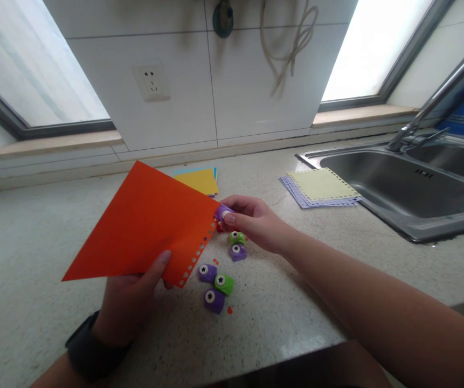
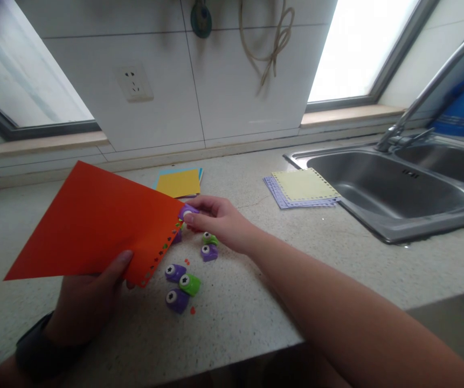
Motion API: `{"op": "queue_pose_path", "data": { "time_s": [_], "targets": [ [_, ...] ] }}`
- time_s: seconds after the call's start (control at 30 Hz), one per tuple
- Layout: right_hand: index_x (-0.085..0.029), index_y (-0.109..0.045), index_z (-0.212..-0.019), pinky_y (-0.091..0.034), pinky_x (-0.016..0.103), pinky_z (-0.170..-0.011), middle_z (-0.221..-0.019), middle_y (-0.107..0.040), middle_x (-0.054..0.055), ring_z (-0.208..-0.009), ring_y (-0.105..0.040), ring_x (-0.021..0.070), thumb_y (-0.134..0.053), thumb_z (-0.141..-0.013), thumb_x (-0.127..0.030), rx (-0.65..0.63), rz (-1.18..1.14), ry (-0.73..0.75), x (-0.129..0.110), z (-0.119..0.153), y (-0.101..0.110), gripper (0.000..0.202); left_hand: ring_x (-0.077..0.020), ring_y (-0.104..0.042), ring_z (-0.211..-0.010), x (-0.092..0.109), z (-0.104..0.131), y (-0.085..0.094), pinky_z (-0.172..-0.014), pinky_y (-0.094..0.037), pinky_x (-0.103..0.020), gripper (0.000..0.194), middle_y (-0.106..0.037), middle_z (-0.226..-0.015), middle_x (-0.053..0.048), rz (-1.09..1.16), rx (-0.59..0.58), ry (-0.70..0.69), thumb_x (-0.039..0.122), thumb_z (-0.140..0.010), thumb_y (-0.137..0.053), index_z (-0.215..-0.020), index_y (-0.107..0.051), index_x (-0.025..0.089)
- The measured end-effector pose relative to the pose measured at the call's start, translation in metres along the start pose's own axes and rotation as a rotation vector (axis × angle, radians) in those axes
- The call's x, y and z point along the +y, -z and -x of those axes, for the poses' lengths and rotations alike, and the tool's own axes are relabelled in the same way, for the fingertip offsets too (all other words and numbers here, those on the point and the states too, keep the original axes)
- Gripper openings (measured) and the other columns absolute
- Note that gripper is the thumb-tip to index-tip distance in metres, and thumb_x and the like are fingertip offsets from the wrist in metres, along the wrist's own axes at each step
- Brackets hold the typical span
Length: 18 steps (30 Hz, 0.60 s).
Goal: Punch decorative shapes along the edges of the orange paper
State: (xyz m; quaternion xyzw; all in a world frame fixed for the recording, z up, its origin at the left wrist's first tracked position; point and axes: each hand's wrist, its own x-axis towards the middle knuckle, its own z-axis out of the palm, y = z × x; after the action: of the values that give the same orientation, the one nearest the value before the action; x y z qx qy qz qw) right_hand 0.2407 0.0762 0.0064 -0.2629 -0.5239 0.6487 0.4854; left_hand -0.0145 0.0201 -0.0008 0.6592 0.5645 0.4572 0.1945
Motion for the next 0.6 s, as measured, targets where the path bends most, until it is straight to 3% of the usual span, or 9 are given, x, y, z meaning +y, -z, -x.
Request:
{"op": "queue_pose_path", "data": {
  "time_s": [0.33,0.6],
  "targets": [
    [-0.019,-0.072,-0.097,-0.055,0.026,-0.075,-0.088,-0.072,0.001,-0.078,-0.067,0.0119,-0.090,-0.073,-0.036,-0.015,-0.014,-0.016,0.0012,0.0000,0.0001,0.035,-0.0203,-0.065,-0.052,-0.0091,0.0006,-0.0003,-0.062,-0.058,-0.032,0.034,-0.068,-0.054,0.001,0.051,-0.020,0.033,0.043,-0.083,-0.069,-0.055,-0.062,0.026],
    [-0.018,-0.070,-0.099,-0.054,0.026,-0.075,-0.091,-0.073,0.002,-0.080,-0.068,0.0121,-0.088,-0.075,-0.036,-0.020,0.004,-0.015,0.0034,0.0004,0.0036,0.035,-0.0178,-0.062,-0.047,-0.0034,0.0006,-0.0010,-0.057,-0.055,-0.029,0.039,-0.064,-0.049,0.003,0.070,-0.025,0.038,0.043,-0.084,-0.067,-0.051,-0.058,0.026]
  ]
}}
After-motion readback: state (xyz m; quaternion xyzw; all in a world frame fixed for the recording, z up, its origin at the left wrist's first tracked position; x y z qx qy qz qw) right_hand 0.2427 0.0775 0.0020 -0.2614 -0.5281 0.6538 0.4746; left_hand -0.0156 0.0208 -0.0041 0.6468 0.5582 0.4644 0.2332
